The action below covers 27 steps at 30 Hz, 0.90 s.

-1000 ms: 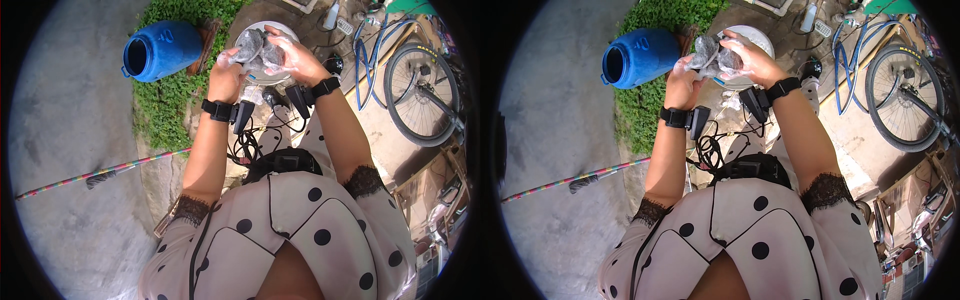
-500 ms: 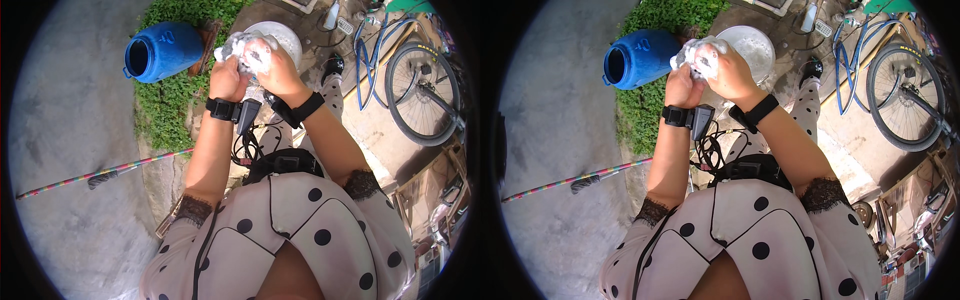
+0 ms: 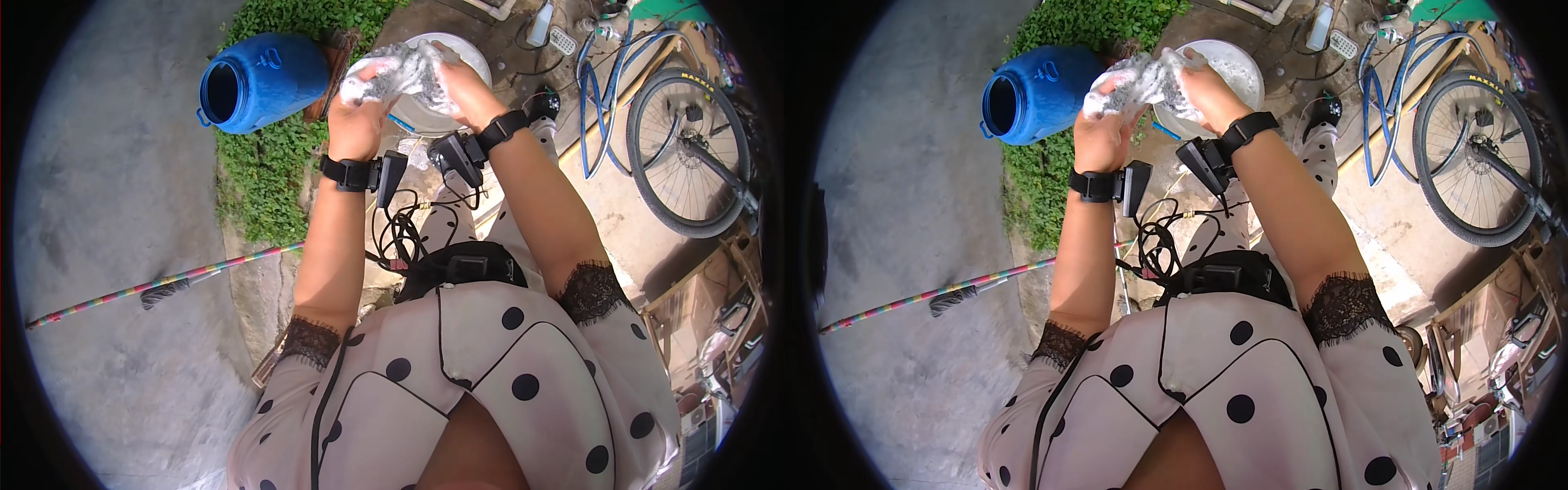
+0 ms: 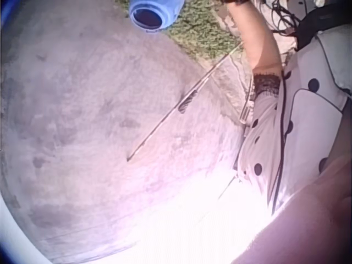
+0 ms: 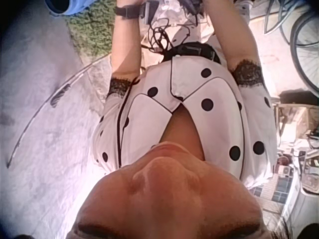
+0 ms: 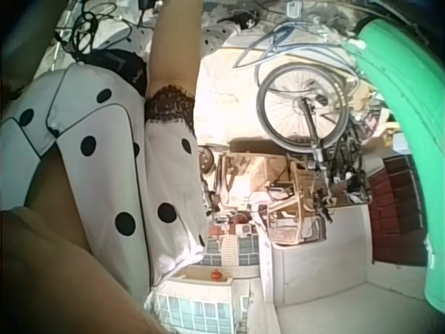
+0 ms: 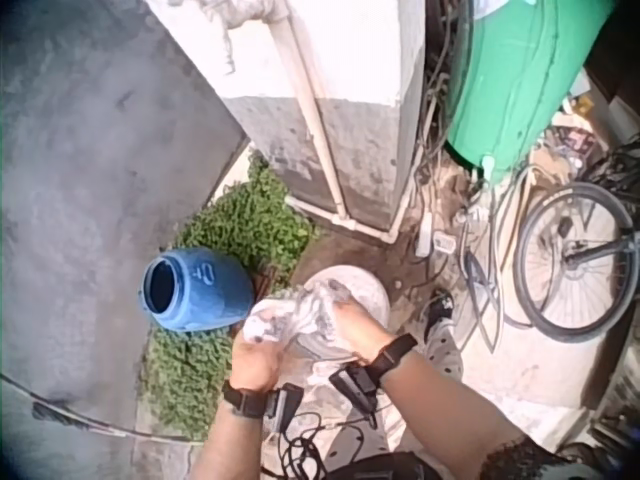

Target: The person washes a rag by hand using soapy water from a bucket, pours out the bucket, and rinses the rag under running water from a faucet.

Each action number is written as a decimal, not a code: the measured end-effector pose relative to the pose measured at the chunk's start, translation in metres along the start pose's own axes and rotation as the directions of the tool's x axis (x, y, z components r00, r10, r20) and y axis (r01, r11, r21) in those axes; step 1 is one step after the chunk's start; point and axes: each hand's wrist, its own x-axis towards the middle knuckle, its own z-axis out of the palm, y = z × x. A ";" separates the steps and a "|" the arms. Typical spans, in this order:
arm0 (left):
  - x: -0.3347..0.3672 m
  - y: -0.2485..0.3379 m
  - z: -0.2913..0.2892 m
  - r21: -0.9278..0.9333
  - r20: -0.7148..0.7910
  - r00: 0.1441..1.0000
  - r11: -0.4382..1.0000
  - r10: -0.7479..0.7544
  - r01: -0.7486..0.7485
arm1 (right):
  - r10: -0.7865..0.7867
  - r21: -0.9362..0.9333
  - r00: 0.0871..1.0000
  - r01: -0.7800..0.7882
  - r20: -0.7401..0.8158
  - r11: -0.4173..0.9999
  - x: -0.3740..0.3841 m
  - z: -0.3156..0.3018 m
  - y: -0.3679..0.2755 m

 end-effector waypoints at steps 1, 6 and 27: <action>0.003 0.008 -0.001 -0.131 0.120 0.991 0.989 -0.058 0.074 | 0.042 0.121 0.994 -0.053 0.098 0.991 -0.009 0.003 -0.010; 0.011 0.029 -0.009 -0.501 0.290 0.936 0.802 -0.199 0.326 | -0.065 0.053 0.983 0.056 0.171 0.997 -0.010 -0.002 -0.023; 0.018 0.029 -0.002 -0.002 0.199 0.962 0.982 -0.185 0.190 | -0.357 -0.391 0.660 0.710 0.661 0.586 -0.038 0.013 -0.037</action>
